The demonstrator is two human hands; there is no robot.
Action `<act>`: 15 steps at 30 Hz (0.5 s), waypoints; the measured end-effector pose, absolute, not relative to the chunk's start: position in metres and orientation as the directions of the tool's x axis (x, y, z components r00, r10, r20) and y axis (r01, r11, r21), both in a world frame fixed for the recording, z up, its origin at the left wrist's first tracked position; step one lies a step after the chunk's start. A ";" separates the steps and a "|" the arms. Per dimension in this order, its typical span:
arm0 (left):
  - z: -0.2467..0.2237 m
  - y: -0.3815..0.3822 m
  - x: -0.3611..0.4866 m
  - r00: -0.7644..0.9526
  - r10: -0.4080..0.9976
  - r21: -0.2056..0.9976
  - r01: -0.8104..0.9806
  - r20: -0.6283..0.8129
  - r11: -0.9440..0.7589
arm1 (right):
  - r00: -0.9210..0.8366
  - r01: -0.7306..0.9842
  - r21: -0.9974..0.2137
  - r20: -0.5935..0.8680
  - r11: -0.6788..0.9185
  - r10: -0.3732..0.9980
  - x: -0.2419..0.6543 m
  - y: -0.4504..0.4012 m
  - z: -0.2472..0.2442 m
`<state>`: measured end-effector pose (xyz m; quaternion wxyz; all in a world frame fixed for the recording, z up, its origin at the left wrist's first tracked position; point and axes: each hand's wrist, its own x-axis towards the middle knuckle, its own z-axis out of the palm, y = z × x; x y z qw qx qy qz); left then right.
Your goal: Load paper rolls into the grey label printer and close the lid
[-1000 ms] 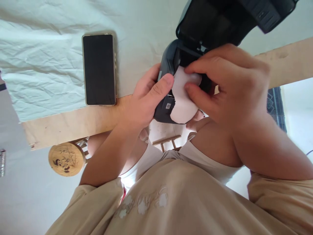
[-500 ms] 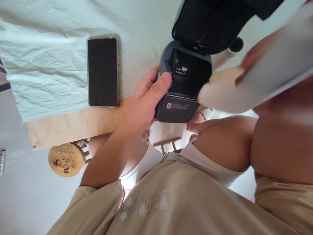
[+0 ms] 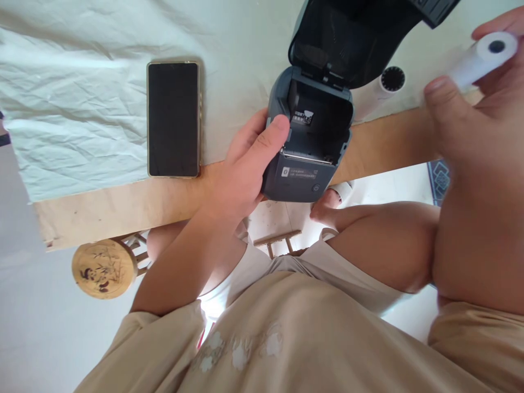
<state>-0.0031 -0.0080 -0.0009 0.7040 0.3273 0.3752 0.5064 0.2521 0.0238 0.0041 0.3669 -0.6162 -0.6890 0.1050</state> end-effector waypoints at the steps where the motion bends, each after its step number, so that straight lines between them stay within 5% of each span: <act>1: -0.001 -0.008 -0.003 0.202 0.959 0.844 -0.463 -0.197 0.271 | -0.005 0.829 -0.521 0.355 0.202 0.935 0.252 0.023 0.006; 4: -0.001 -0.007 -0.003 0.212 0.950 0.849 -0.434 -0.228 0.301 | -0.036 0.862 -0.471 0.307 0.184 0.951 0.252 0.020 0.010; 10: 0.005 -0.006 -0.003 0.227 0.944 0.850 -0.422 -0.239 0.316 | -0.076 0.801 -0.451 0.574 0.393 0.816 0.226 0.007 0.016; 15: 0.010 -0.009 0.001 0.167 0.946 0.862 -0.391 -0.279 0.323 | -0.225 0.870 -0.367 0.301 0.331 0.926 0.199 0.010 0.014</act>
